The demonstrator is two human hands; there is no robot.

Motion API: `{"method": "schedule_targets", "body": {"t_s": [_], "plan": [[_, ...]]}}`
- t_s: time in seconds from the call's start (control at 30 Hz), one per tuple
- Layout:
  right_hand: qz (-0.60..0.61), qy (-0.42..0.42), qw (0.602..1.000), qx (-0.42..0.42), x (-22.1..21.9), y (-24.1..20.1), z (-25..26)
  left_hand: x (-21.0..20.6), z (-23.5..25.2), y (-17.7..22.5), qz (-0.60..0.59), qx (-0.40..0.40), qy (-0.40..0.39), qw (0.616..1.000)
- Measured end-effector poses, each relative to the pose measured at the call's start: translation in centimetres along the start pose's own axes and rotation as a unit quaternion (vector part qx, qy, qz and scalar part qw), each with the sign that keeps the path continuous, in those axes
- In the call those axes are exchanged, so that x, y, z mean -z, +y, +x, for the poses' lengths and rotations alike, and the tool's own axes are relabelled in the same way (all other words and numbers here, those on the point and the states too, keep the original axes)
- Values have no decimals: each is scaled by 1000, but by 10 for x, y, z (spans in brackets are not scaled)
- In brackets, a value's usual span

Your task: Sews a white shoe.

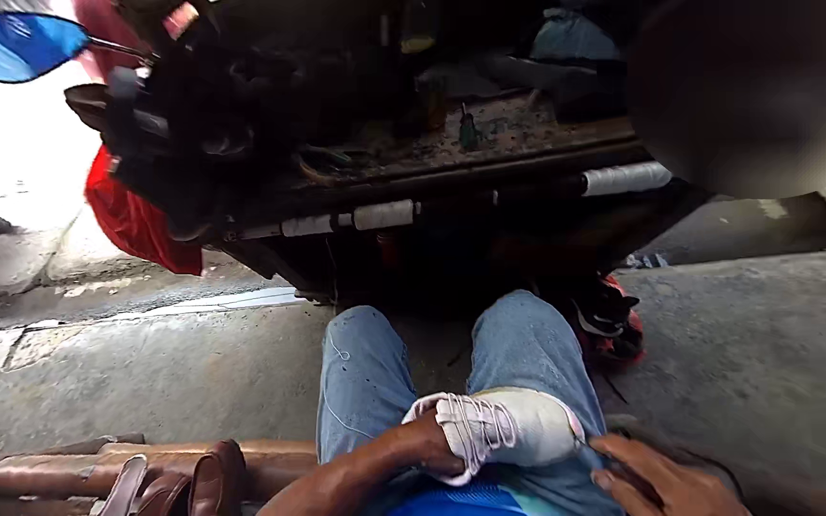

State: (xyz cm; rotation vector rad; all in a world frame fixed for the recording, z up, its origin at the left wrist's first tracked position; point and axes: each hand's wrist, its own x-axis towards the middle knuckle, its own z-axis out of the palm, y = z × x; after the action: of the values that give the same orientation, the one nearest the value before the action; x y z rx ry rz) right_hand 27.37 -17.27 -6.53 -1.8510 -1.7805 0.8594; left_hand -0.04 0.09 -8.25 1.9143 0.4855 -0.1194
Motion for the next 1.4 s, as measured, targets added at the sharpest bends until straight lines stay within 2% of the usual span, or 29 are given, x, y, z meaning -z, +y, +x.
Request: {"method": "schedule_targets", "body": {"t_s": [0.07,0.1,0.2,0.37,0.43,0.53,0.63,0.9,1.1,1.27,1.33,1.4], "plan": [[-79,67,993,51,-8,8,-1,-6,0,-6,24,4,-6,1000],[-108,76,989,62,-8,8,0,-10,0,-8,42,-3,0,999],[-141,26,989,43,2,-6,5,-19,-2,-10,74,-24,31,997],[-78,-13,996,-30,0,-25,21,-25,0,-8,134,-15,33,990],[-70,19,997,-16,-5,-19,24,-27,0,-17,129,-24,58,990],[-130,114,984,46,-18,-5,18,-29,-3,-26,122,-33,72,989],[-151,161,975,36,-26,-2,11,-31,-4,-27,115,-46,84,989],[-76,237,969,-8,-21,-2,11,-23,-6,-36,0,-57,89,994],[7,323,944,-60,6,9,8,-23,-14,-46,-18,-62,104,993],[63,394,898,-182,50,35,-12,-12,-14,-39,-37,-65,78,994],[92,422,882,-191,65,42,-20,-6,-11,-39,-52,-79,71,993],[102,403,892,-176,68,35,-21,-1,-3,-44,-77,-81,55,992]]}}
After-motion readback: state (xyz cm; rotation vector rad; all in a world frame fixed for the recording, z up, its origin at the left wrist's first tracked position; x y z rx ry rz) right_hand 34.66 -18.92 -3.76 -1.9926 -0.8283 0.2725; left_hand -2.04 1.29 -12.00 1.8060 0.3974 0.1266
